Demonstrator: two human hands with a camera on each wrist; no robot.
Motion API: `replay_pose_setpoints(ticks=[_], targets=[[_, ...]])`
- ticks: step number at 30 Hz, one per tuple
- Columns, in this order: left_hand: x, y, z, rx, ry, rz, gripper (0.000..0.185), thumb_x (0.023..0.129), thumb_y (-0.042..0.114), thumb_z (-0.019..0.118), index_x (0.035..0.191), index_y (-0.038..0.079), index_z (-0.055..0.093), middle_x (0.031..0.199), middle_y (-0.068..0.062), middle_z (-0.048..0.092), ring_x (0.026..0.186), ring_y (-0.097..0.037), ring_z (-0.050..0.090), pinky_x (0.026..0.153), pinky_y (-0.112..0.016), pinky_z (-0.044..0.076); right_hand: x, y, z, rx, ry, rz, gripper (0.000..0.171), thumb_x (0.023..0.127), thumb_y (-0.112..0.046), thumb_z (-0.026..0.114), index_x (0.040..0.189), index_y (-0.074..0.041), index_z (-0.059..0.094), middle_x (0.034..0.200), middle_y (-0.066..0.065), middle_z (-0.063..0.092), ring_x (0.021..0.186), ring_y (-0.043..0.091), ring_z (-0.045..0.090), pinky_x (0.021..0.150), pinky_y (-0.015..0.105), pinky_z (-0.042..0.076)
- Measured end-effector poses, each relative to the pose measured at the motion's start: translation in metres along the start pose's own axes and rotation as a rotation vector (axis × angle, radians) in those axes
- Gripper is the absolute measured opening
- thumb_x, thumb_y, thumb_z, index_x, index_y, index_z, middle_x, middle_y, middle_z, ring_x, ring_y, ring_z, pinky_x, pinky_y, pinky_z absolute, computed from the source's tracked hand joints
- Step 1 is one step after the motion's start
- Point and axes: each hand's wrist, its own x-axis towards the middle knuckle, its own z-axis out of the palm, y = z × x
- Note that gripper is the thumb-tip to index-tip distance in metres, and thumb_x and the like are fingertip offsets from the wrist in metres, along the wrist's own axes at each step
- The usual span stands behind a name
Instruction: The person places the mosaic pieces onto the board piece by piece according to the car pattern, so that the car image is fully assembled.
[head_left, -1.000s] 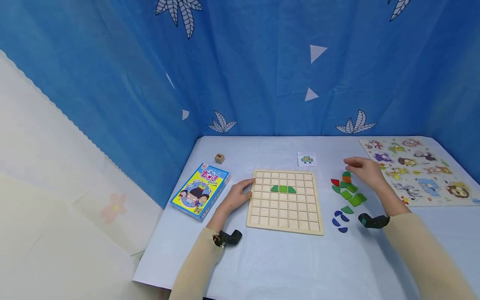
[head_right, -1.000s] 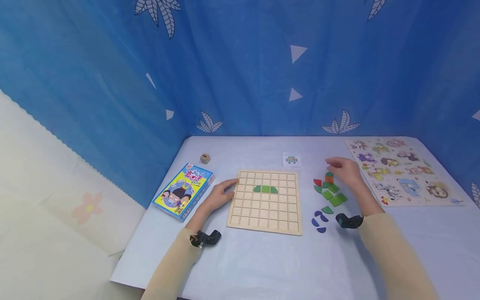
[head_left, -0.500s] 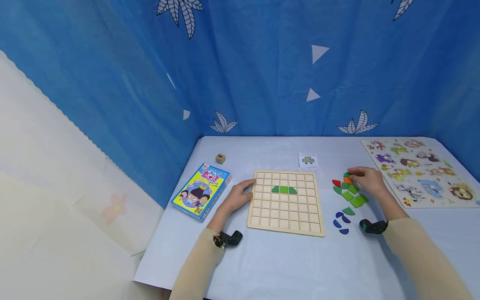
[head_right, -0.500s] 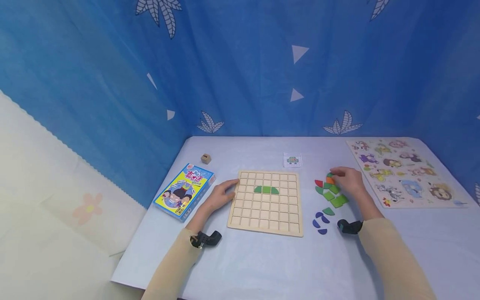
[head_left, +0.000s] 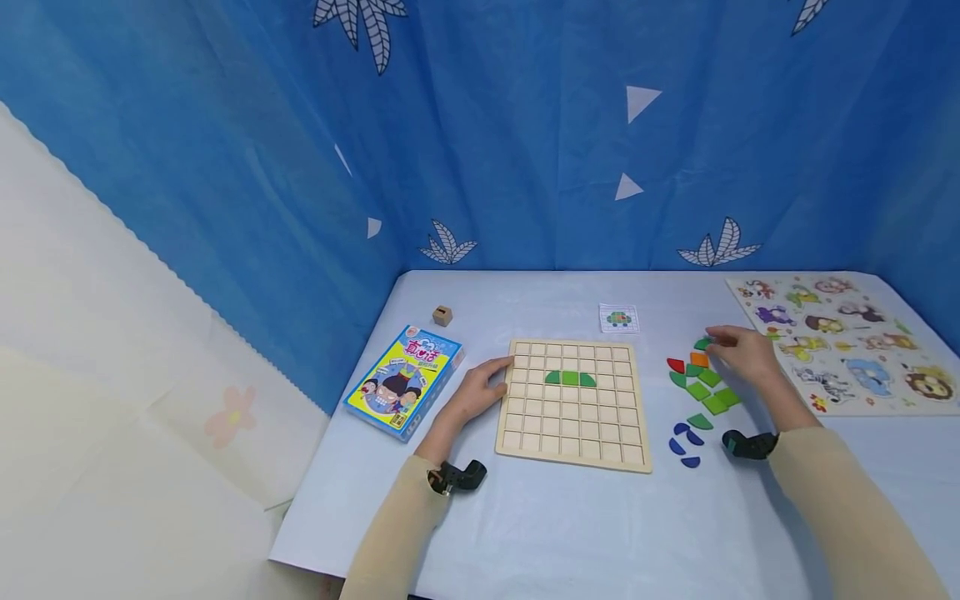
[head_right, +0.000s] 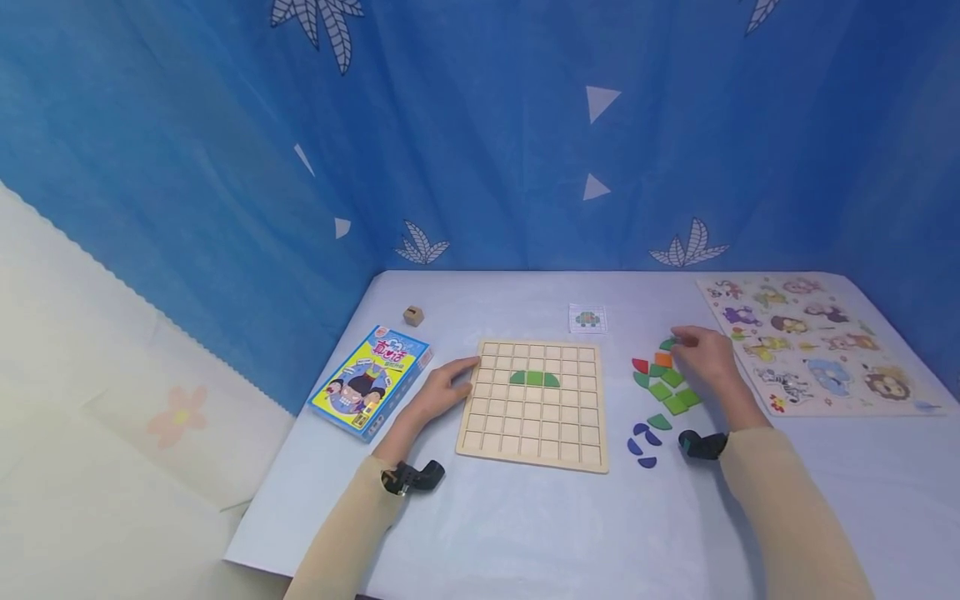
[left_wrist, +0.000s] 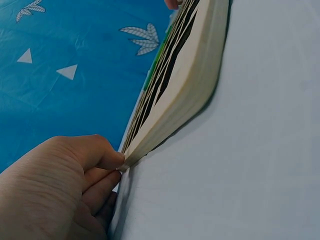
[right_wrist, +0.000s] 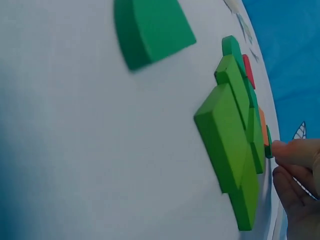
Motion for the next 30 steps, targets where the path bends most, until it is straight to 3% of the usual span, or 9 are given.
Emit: replay_pose_setpoints(ticks=[10, 15, 18, 22, 23, 26, 30], targets=[[-0.002, 0.0, 0.0, -0.007, 0.002, 0.003, 0.052, 0.092, 0.004, 0.055, 0.142, 0.009, 0.044, 0.144, -0.007, 0.042, 0.135, -0.02, 0.033, 0.11, -0.032, 0.029, 0.002, 0.004, 0.001, -0.075, -0.02, -0.06, 0.036, 0.093, -0.01, 0.057, 0.125, 0.006, 0.055, 0.119, 0.03, 0.053, 0.108, 0.044, 0.047, 0.093, 0.059, 0.041], [-0.003, -0.001, -0.002, -0.004, 0.002, -0.001, 0.052, 0.092, 0.005, 0.055, 0.142, 0.01, 0.043, 0.145, -0.007, 0.041, 0.135, -0.02, 0.033, 0.11, -0.033, 0.029, -0.001, -0.01, -0.001, -0.001, 0.004, -0.062, 0.041, 0.094, -0.022, 0.058, 0.125, 0.005, 0.056, 0.119, 0.028, 0.055, 0.107, 0.042, 0.049, 0.089, 0.055, 0.045], [-0.004, -0.001, -0.004, -0.01, 0.006, -0.009, 0.052, 0.092, 0.004, 0.055, 0.142, 0.01, 0.044, 0.145, -0.007, 0.041, 0.135, -0.021, 0.032, 0.11, -0.034, 0.029, 0.01, -0.008, 0.016, 0.048, 0.052, -0.102, 0.047, 0.093, -0.038, 0.058, 0.124, -0.003, 0.06, 0.117, 0.022, 0.059, 0.101, 0.035, 0.054, 0.079, 0.035, 0.054], [-0.002, -0.001, -0.003, -0.007, 0.003, -0.001, 0.051, 0.092, 0.004, 0.055, 0.142, 0.01, 0.044, 0.144, -0.007, 0.042, 0.135, -0.021, 0.033, 0.11, -0.034, 0.028, 0.019, -0.011, 0.053, 0.098, 0.096, -0.203, 0.052, 0.085, -0.051, 0.061, 0.119, -0.012, 0.065, 0.111, 0.012, 0.064, 0.093, 0.026, 0.059, 0.061, 0.015, 0.05], [-0.001, -0.001, -0.003, -0.005, -0.001, 0.002, 0.051, 0.092, 0.005, 0.055, 0.142, 0.01, 0.044, 0.144, -0.007, 0.042, 0.135, -0.021, 0.032, 0.11, -0.034, 0.028, 0.014, -0.022, 0.059, 0.113, 0.09, -0.225, 0.049, 0.085, -0.049, 0.062, 0.118, -0.012, 0.066, 0.111, 0.012, 0.064, 0.093, 0.025, 0.06, 0.058, 0.017, 0.05], [0.0, -0.002, -0.001, 0.006, -0.007, 0.002, 0.052, 0.092, 0.006, 0.055, 0.142, 0.01, 0.043, 0.145, -0.007, 0.041, 0.135, -0.02, 0.032, 0.11, -0.033, 0.028, -0.012, -0.072, 0.066, 0.158, 0.044, -0.292, 0.04, 0.088, -0.035, 0.067, 0.116, -0.006, 0.067, 0.111, 0.015, 0.064, 0.098, 0.032, 0.061, 0.069, 0.033, 0.055], [0.001, -0.002, 0.001, 0.01, 0.004, -0.004, 0.052, 0.092, 0.006, 0.056, 0.142, 0.01, 0.043, 0.145, -0.006, 0.042, 0.135, -0.02, 0.032, 0.11, -0.033, 0.029, -0.045, -0.129, 0.076, 0.187, -0.033, -0.395, 0.035, 0.087, -0.02, 0.069, 0.114, 0.001, 0.066, 0.11, 0.019, 0.064, 0.1, 0.038, 0.06, 0.08, 0.051, 0.052]])
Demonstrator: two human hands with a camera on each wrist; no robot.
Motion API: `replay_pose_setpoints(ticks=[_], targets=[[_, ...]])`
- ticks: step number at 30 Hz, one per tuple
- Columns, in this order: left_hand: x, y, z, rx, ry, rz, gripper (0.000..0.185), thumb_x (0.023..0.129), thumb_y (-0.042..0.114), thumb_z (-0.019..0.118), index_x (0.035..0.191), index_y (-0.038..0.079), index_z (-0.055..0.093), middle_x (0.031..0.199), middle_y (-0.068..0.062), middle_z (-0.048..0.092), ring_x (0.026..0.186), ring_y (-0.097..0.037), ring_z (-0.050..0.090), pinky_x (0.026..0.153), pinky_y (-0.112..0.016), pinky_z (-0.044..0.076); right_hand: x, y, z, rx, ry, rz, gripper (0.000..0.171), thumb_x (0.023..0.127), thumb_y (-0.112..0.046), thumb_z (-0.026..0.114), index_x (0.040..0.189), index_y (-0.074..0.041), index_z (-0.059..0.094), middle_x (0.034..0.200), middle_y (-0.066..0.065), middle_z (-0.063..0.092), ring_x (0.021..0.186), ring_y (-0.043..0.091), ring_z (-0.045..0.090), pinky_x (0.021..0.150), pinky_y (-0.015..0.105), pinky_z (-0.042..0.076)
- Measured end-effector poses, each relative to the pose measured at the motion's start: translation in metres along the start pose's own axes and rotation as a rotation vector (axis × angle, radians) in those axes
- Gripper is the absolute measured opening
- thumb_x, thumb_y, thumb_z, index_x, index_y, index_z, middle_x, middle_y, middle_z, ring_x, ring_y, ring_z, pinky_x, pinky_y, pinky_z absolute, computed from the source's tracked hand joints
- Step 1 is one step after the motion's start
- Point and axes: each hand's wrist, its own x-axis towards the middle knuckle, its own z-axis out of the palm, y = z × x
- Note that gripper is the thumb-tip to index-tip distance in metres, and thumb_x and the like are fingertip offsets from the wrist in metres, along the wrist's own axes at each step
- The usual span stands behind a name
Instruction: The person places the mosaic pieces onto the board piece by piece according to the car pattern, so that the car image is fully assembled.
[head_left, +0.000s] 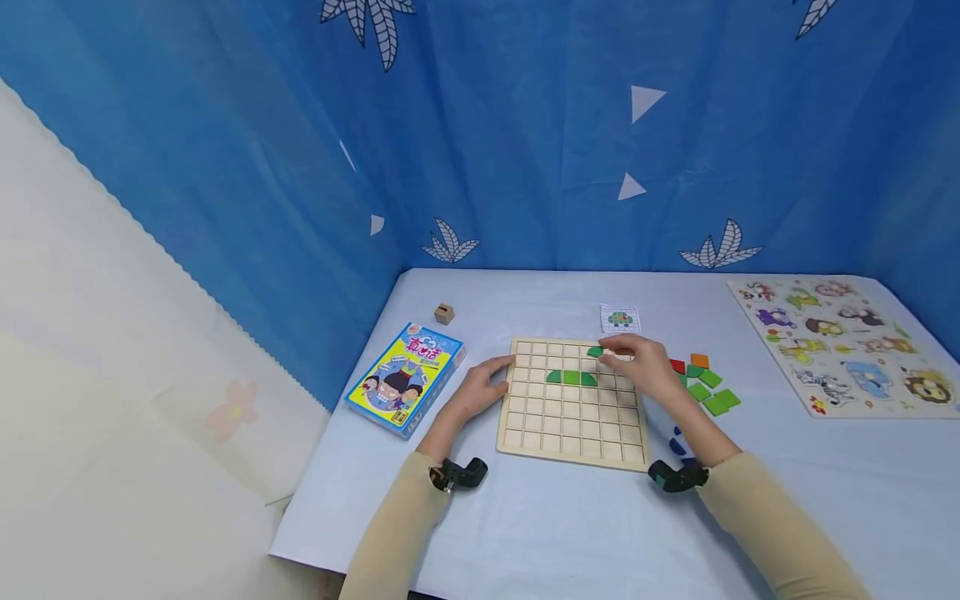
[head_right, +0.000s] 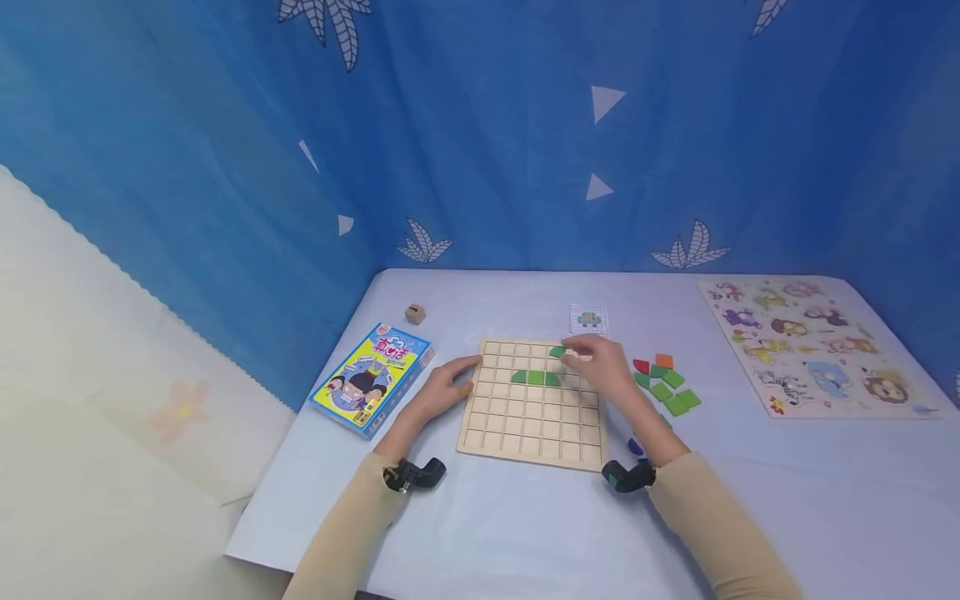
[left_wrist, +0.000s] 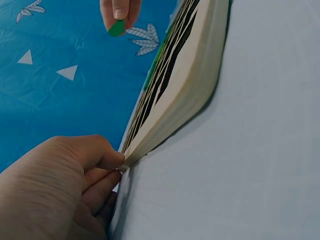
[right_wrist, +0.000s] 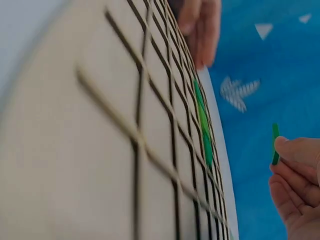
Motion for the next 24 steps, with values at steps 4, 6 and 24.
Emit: replay_pose_setpoints(ticks=[4, 6, 24], targets=[[0.0, 0.001, 0.0, -0.002, -0.001, 0.006, 0.052, 0.092, 0.006, 0.056, 0.142, 0.01, 0.043, 0.144, -0.006, 0.042, 0.135, -0.02, 0.033, 0.11, -0.032, 0.029, -0.003, -0.021, 0.03, 0.004, -0.052, -0.043, 0.031, 0.086, -0.016, 0.07, 0.113, 0.0, 0.067, 0.11, 0.014, 0.065, 0.099, 0.035, 0.061, 0.081, 0.048, 0.053], [0.0, 0.001, -0.001, -0.002, -0.003, 0.008, 0.052, 0.092, 0.006, 0.056, 0.142, 0.01, 0.043, 0.144, -0.006, 0.042, 0.135, -0.02, 0.033, 0.11, -0.032, 0.029, -0.004, -0.026, 0.043, 0.004, -0.073, -0.061, 0.03, 0.085, -0.014, 0.071, 0.112, -0.001, 0.068, 0.108, 0.013, 0.066, 0.097, 0.032, 0.062, 0.079, 0.045, 0.054], [-0.002, 0.003, -0.003, -0.015, -0.011, -0.008, 0.051, 0.093, 0.007, 0.056, 0.142, 0.011, 0.044, 0.144, -0.007, 0.042, 0.134, -0.023, 0.034, 0.11, -0.035, 0.03, -0.003, -0.032, 0.088, -0.138, -0.168, -0.224, 0.025, 0.083, -0.012, 0.072, 0.107, -0.003, 0.07, 0.106, 0.009, 0.066, 0.101, 0.026, 0.059, 0.084, 0.04, 0.051]])
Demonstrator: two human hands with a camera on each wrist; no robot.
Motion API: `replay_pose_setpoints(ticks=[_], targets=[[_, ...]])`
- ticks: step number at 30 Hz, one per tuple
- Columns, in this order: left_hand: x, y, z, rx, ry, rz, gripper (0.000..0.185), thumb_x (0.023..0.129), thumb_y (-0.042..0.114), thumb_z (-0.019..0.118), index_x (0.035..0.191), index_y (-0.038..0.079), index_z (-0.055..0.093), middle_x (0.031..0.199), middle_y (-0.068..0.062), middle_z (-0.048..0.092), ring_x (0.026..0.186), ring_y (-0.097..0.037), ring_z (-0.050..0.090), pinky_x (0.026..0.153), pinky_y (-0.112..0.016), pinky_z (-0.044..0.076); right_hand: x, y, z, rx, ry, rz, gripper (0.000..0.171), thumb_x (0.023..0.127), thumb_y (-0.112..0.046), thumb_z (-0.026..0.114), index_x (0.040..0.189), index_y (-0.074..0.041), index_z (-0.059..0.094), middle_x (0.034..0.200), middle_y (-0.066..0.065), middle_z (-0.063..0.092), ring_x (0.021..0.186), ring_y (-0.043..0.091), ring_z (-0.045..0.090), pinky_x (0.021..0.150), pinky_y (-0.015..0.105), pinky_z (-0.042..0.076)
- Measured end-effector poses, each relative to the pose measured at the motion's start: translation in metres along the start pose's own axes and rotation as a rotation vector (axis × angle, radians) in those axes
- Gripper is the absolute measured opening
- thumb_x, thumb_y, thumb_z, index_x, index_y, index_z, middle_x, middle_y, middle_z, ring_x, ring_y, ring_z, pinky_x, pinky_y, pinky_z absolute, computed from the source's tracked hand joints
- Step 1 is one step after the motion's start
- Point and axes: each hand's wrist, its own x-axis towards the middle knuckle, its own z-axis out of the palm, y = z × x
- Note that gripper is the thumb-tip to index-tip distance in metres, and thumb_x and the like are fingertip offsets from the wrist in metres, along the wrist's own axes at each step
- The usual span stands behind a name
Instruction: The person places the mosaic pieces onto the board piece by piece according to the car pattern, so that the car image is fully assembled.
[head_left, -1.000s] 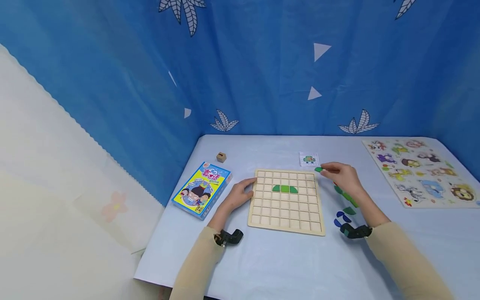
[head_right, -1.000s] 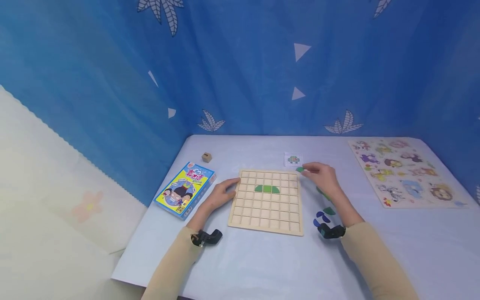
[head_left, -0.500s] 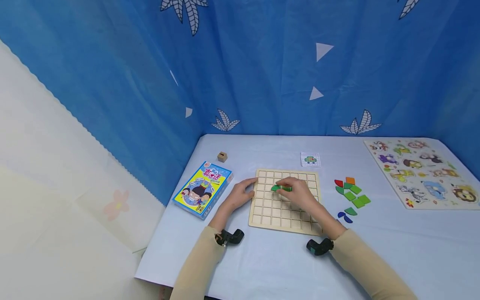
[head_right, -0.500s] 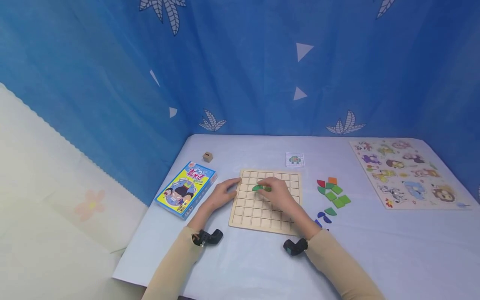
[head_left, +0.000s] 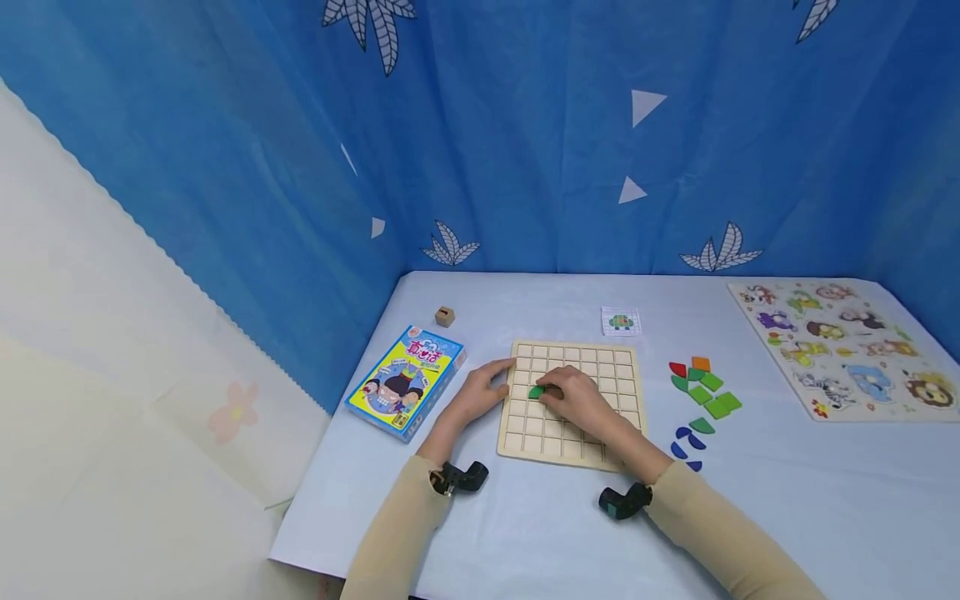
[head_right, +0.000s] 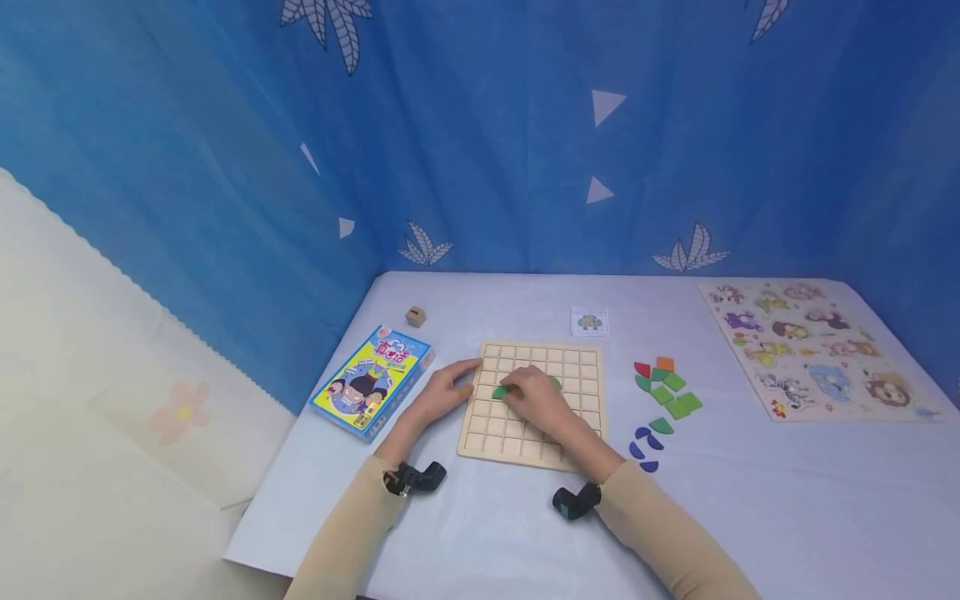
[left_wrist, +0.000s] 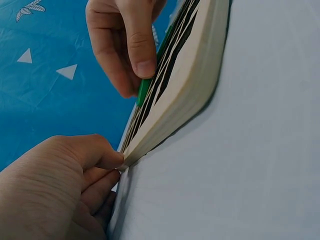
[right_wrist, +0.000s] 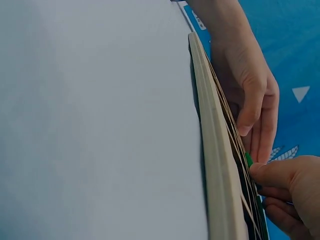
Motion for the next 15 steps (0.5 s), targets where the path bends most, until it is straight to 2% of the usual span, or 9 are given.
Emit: replay_pose_setpoints(ticks=[4, 15], targets=[[-0.001, 0.0001, 0.0009, 0.004, -0.004, 0.003, 0.051, 0.093, 0.007, 0.056, 0.142, 0.011, 0.043, 0.144, -0.007, 0.042, 0.135, -0.022, 0.033, 0.11, -0.035, 0.03, -0.0021, -0.0027, -0.0004, -0.021, 0.007, -0.015, 0.025, 0.082, -0.011, 0.074, 0.105, -0.003, 0.07, 0.106, 0.01, 0.066, 0.102, 0.028, 0.058, 0.085, 0.043, 0.051], [-0.001, -0.0014, -0.0004, 0.003, -0.005, 0.04, 0.05, 0.093, 0.006, 0.055, 0.142, 0.01, 0.043, 0.144, -0.009, 0.042, 0.134, -0.023, 0.035, 0.109, -0.035, 0.032, -0.0011, -0.002, -0.0002, -0.12, -0.011, -0.063, 0.021, 0.082, -0.016, 0.074, 0.101, -0.006, 0.072, 0.101, 0.006, 0.068, 0.095, 0.021, 0.059, 0.081, 0.036, 0.053]])
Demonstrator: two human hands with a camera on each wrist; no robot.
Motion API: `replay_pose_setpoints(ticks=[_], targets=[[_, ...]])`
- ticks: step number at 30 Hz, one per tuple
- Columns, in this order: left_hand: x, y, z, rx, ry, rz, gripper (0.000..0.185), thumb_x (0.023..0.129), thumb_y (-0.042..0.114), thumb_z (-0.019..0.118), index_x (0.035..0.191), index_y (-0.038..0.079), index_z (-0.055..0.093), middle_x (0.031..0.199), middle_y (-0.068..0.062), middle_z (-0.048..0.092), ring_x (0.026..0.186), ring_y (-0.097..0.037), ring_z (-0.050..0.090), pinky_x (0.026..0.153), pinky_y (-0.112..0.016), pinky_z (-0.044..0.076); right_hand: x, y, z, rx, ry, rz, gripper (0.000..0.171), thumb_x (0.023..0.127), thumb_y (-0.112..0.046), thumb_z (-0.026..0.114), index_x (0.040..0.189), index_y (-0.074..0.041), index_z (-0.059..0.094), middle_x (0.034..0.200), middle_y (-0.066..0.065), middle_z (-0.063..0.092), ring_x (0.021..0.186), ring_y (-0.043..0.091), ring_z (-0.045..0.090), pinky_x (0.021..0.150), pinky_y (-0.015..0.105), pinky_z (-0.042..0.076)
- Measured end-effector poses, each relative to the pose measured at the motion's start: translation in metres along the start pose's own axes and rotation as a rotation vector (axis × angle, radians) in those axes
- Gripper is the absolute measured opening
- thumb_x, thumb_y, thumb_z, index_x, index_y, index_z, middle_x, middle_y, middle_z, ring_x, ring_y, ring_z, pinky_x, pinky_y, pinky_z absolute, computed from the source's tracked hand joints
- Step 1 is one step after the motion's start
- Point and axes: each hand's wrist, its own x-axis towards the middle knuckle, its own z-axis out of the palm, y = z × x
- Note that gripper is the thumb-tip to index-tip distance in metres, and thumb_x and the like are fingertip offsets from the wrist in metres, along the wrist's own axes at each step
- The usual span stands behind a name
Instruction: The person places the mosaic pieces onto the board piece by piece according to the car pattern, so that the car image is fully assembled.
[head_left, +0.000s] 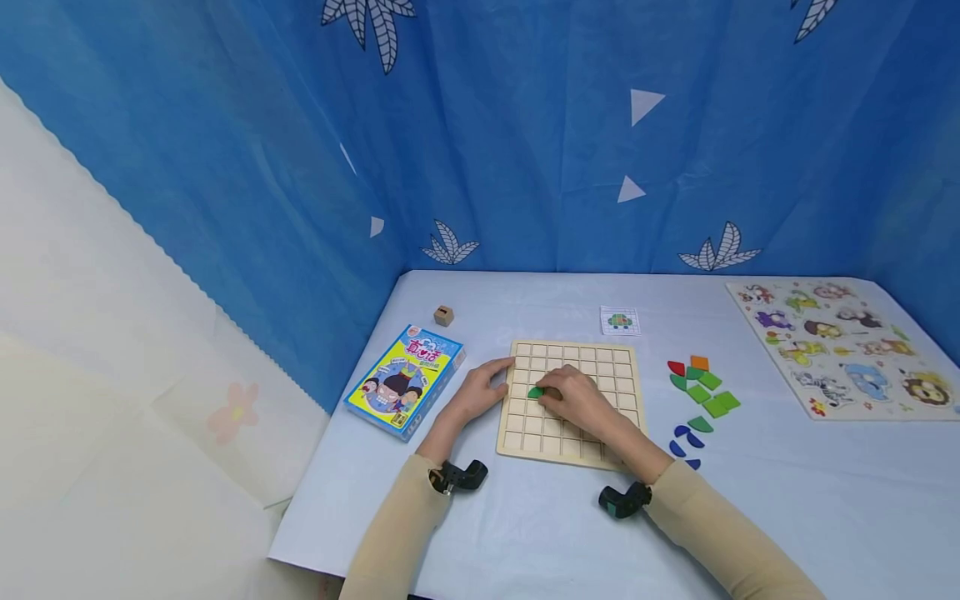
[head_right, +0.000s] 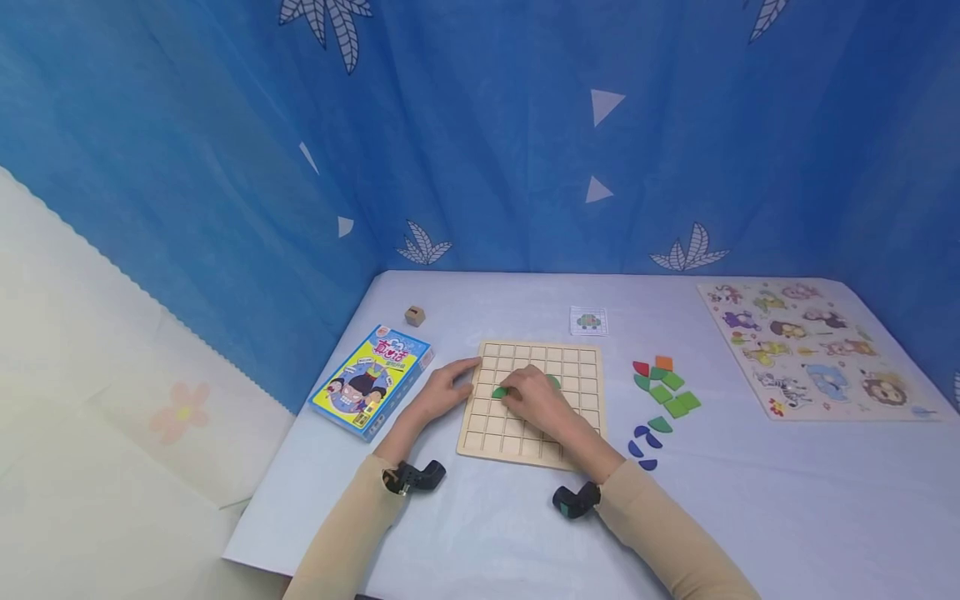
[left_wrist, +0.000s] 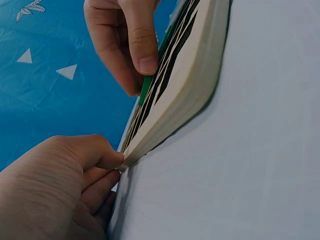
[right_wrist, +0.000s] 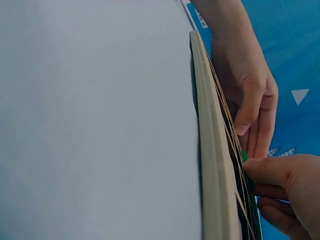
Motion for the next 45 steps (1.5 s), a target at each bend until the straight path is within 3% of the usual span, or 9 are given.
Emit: replay_pose_setpoints(ticks=[5, 10, 19, 25, 28, 35, 38, 41, 45], targets=[[0.001, -0.001, 0.0, 0.004, 0.004, -0.003, 0.05, 0.093, 0.007, 0.055, 0.142, 0.011, 0.044, 0.144, -0.008, 0.042, 0.134, -0.022, 0.035, 0.109, -0.034, 0.03, 0.0, -0.001, 0.0, -0.069, -0.017, -0.038, 0.024, 0.084, -0.019, 0.073, 0.103, -0.005, 0.071, 0.101, 0.006, 0.068, 0.096, 0.021, 0.06, 0.08, 0.034, 0.053], [0.001, -0.002, 0.0, 0.0, 0.006, 0.003, 0.05, 0.092, 0.006, 0.055, 0.141, 0.01, 0.045, 0.143, -0.008, 0.043, 0.134, -0.022, 0.035, 0.109, -0.035, 0.03, -0.001, 0.0, 0.0, -0.045, 0.0, -0.043, 0.024, 0.083, -0.018, 0.073, 0.103, -0.004, 0.071, 0.102, 0.007, 0.068, 0.097, 0.022, 0.06, 0.081, 0.036, 0.053], [0.001, -0.001, 0.001, -0.003, 0.003, -0.006, 0.051, 0.092, 0.006, 0.055, 0.142, 0.01, 0.044, 0.144, -0.008, 0.042, 0.134, -0.022, 0.034, 0.11, -0.034, 0.03, -0.004, -0.005, -0.017, 0.402, 0.017, 0.2, 0.031, 0.087, -0.021, 0.07, 0.112, -0.002, 0.069, 0.11, 0.009, 0.066, 0.096, 0.022, 0.064, 0.081, 0.034, 0.054], [0.002, -0.002, 0.001, -0.006, 0.008, -0.002, 0.052, 0.092, 0.005, 0.055, 0.142, 0.009, 0.044, 0.144, -0.008, 0.042, 0.134, -0.022, 0.034, 0.11, -0.034, 0.029, -0.017, 0.005, -0.056, 0.533, 0.063, 0.333, 0.041, 0.087, -0.029, 0.069, 0.118, -0.002, 0.065, 0.115, 0.011, 0.065, 0.098, 0.023, 0.063, 0.08, 0.032, 0.055], [0.002, -0.002, 0.002, 0.002, 0.009, -0.003, 0.052, 0.092, 0.005, 0.055, 0.142, 0.009, 0.043, 0.144, -0.008, 0.042, 0.134, -0.023, 0.034, 0.11, -0.034, 0.029, -0.031, 0.035, -0.071, 0.502, 0.113, 0.358, 0.042, 0.088, -0.03, 0.067, 0.121, -0.004, 0.063, 0.117, 0.013, 0.063, 0.1, 0.026, 0.062, 0.08, 0.033, 0.055], [0.003, 0.0, 0.001, 0.005, 0.007, -0.008, 0.051, 0.092, 0.006, 0.054, 0.142, 0.01, 0.044, 0.144, -0.007, 0.042, 0.135, -0.022, 0.033, 0.11, -0.034, 0.029, -0.081, 0.171, -0.097, 0.209, 0.32, 0.477, 0.044, 0.086, -0.048, 0.062, 0.122, -0.022, 0.064, 0.111, 0.001, 0.065, 0.091, 0.008, 0.061, 0.065, 0.01, 0.049], [0.001, 0.0, 0.0, 0.004, 0.016, -0.016, 0.051, 0.092, 0.005, 0.054, 0.141, 0.009, 0.044, 0.144, -0.007, 0.042, 0.135, -0.021, 0.034, 0.11, -0.034, 0.029, -0.1, 0.174, -0.124, 0.189, 0.279, 0.578, 0.052, 0.088, -0.049, 0.06, 0.127, -0.015, 0.06, 0.115, 0.008, 0.064, 0.098, 0.016, 0.059, 0.071, 0.022, 0.053], [-0.001, 0.001, -0.001, -0.005, 0.021, -0.018, 0.051, 0.091, 0.004, 0.055, 0.141, 0.009, 0.045, 0.144, -0.008, 0.043, 0.134, -0.021, 0.034, 0.11, -0.034, 0.029, -0.113, 0.155, -0.144, 0.212, 0.228, 0.653, 0.057, 0.09, -0.045, 0.06, 0.128, -0.003, 0.057, 0.119, 0.017, 0.06, 0.104, 0.027, 0.054, 0.073, 0.038, 0.052], [0.0, 0.001, 0.001, -0.015, 0.013, -0.006, 0.051, 0.092, 0.004, 0.055, 0.141, 0.009, 0.044, 0.144, -0.008, 0.042, 0.135, -0.021, 0.033, 0.11, -0.034, 0.029, -0.125, 0.137, -0.149, 0.16, 0.188, 0.68, 0.054, 0.093, -0.038, 0.059, 0.125, 0.005, 0.055, 0.119, 0.026, 0.057, 0.106, 0.038, 0.052, 0.073, 0.041, 0.051]])
